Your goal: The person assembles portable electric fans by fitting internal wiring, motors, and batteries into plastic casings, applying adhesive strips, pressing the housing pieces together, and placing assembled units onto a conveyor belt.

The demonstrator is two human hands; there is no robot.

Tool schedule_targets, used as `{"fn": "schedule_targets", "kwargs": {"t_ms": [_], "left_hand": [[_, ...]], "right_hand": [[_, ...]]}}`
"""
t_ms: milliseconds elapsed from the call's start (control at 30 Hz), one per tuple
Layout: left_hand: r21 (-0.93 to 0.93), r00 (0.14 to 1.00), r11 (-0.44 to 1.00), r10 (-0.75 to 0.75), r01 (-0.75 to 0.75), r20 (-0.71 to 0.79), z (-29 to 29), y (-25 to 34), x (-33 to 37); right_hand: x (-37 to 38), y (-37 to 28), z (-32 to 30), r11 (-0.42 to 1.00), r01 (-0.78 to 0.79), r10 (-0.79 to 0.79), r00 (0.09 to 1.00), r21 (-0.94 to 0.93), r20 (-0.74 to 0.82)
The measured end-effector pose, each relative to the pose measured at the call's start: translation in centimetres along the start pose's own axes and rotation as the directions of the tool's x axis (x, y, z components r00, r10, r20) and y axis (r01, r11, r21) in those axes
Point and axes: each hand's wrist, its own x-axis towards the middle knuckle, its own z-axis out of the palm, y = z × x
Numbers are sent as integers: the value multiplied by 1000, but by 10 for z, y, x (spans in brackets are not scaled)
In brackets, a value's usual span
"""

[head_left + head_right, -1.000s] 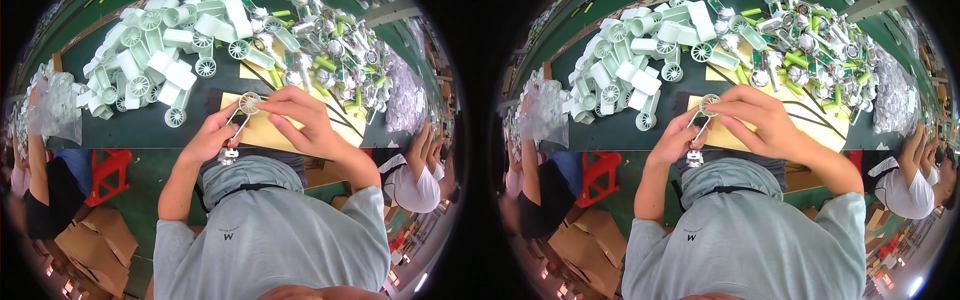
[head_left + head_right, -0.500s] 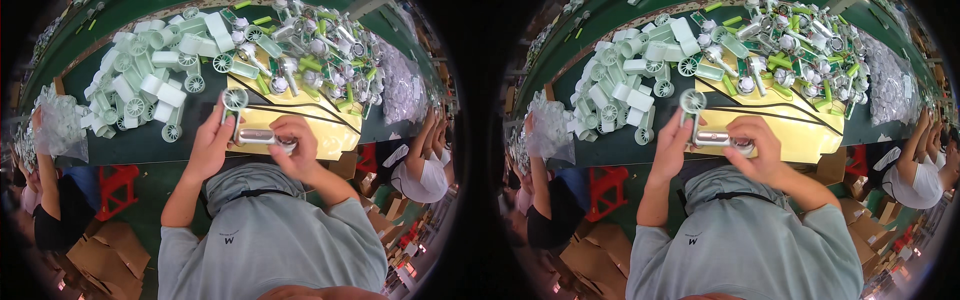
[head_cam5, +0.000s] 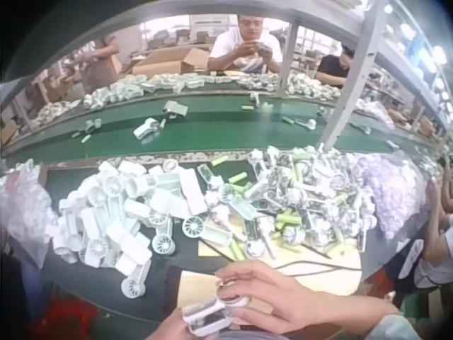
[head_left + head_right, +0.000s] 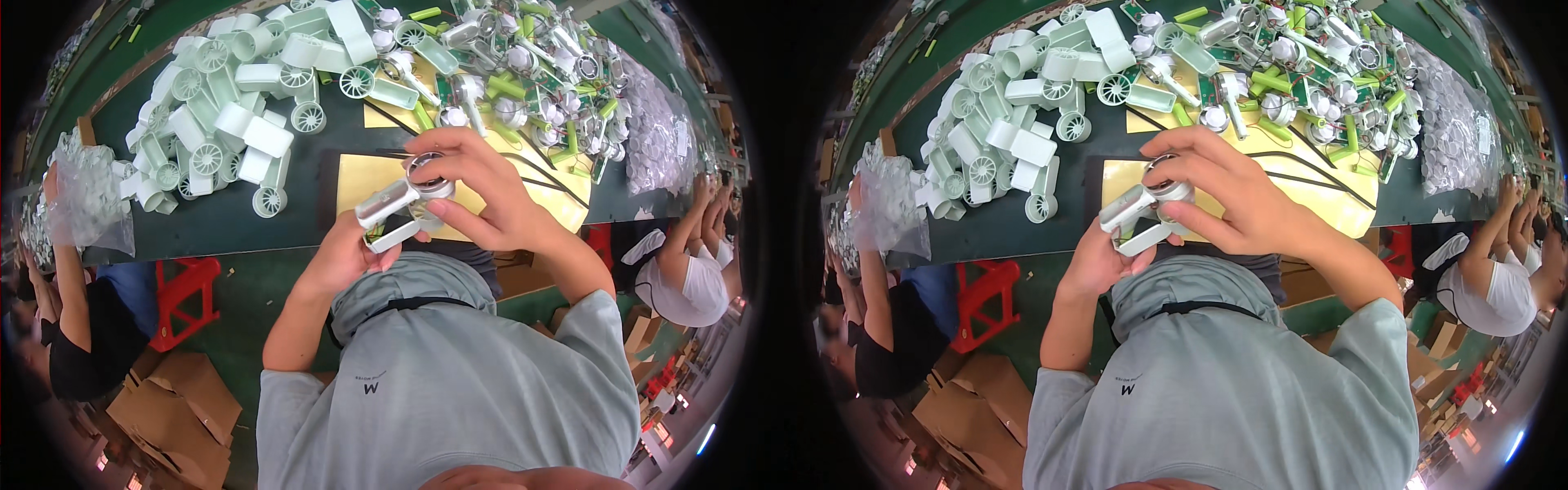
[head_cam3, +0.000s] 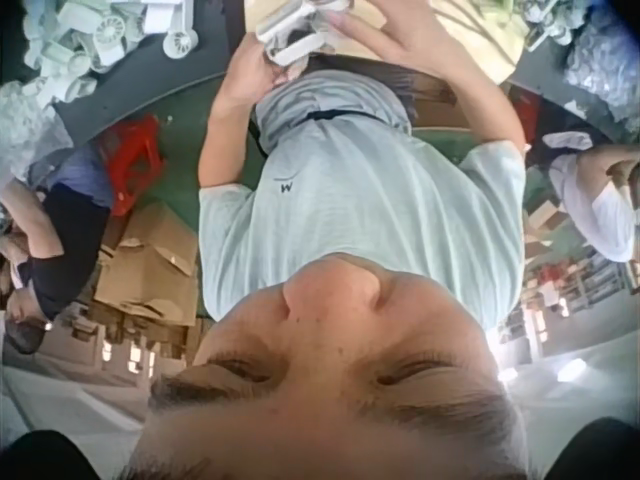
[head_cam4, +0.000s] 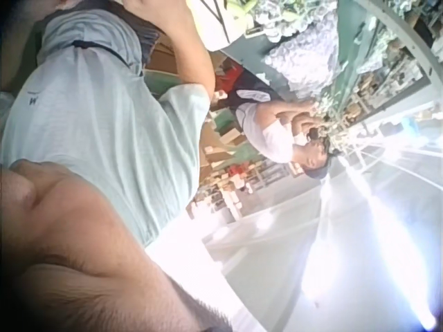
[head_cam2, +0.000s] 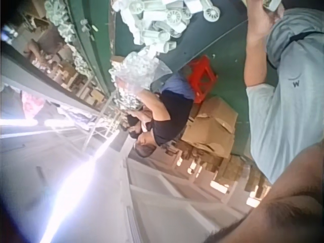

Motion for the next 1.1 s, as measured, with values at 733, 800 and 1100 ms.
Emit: {"fn": "schedule_targets", "kwargs": {"t_ms": [733, 800, 1100], "left_hand": [[-278, 999, 960, 32, -26, 16, -5, -5, -23], [-255, 1000, 967, 20, -16, 13, 0, -2, -25], [115, 995, 988, 103, -104, 14, 8, 5, -24]], "right_hand": [[-2, 10, 8, 981, -44, 32, 998, 189, 62], [-5, 12, 10, 975, -48, 43, 999, 216, 28], [-9, 12, 13, 977, 5, -9, 1000, 211, 20]]}}
